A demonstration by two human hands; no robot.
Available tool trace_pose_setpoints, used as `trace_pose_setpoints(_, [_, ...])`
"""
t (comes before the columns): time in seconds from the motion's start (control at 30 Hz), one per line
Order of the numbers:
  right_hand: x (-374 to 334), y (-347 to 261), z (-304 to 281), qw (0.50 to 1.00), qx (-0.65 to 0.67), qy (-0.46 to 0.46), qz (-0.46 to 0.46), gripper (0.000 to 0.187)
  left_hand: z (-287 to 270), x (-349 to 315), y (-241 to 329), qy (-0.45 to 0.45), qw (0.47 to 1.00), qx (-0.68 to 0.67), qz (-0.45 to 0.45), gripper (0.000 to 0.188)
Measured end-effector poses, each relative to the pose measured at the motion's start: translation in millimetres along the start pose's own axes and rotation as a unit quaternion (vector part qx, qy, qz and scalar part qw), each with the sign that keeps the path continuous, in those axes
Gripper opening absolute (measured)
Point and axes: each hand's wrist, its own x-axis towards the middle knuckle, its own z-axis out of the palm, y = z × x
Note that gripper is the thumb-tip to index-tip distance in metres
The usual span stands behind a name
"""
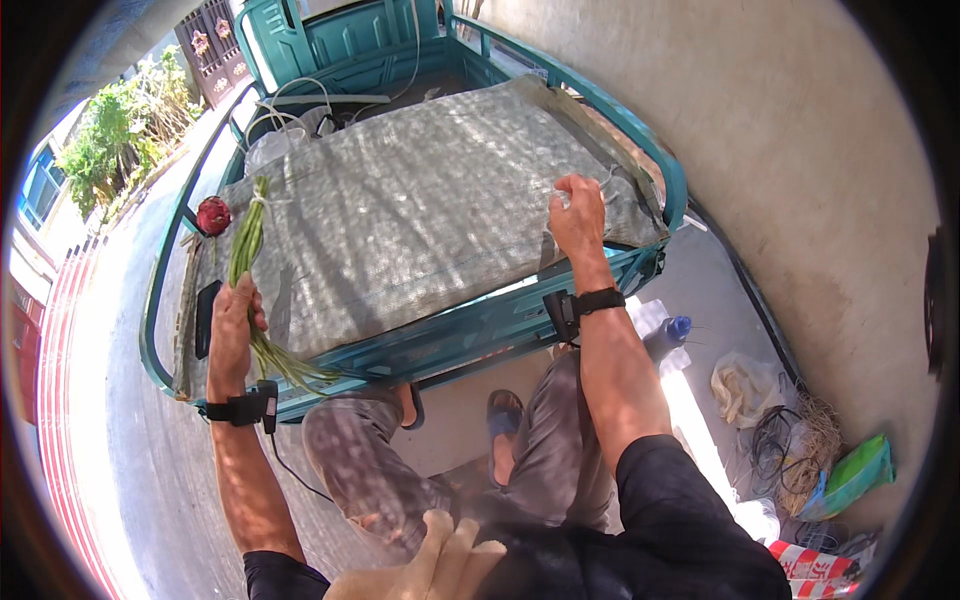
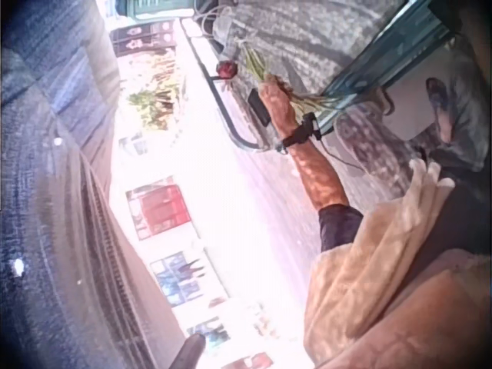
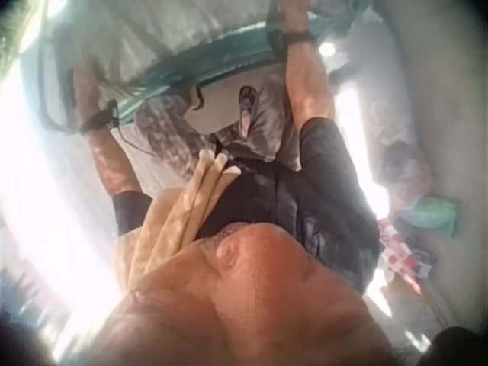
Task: The person bundles green beans by hand, wrapping a white string around a bunch and tying it into a knot. They place the tied bundle on the truck bed and repeat the process with another bunch of green beans.
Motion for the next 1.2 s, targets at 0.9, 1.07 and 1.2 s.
trace_pose_setpoints(0.9, [4.4,-79.1,24.1,0.827,0.514,-0.209,0.096,0.033,147.9,11.4,37.9,-0.097,0.952,-0.292,-0.002,0.036])
trace_pose_setpoints(1.07, [-14.5,-119.0,36.6,0.82,0.513,-0.251,0.048,0.033,131.9,4.3,33.7,-0.054,0.966,-0.248,-0.047,0.037])
trace_pose_setpoints(1.2, [-30.6,-139.7,43.0,0.819,0.505,-0.273,0.029,0.032,131.4,3.6,28.4,0.02,0.96,-0.266,-0.088,0.039])
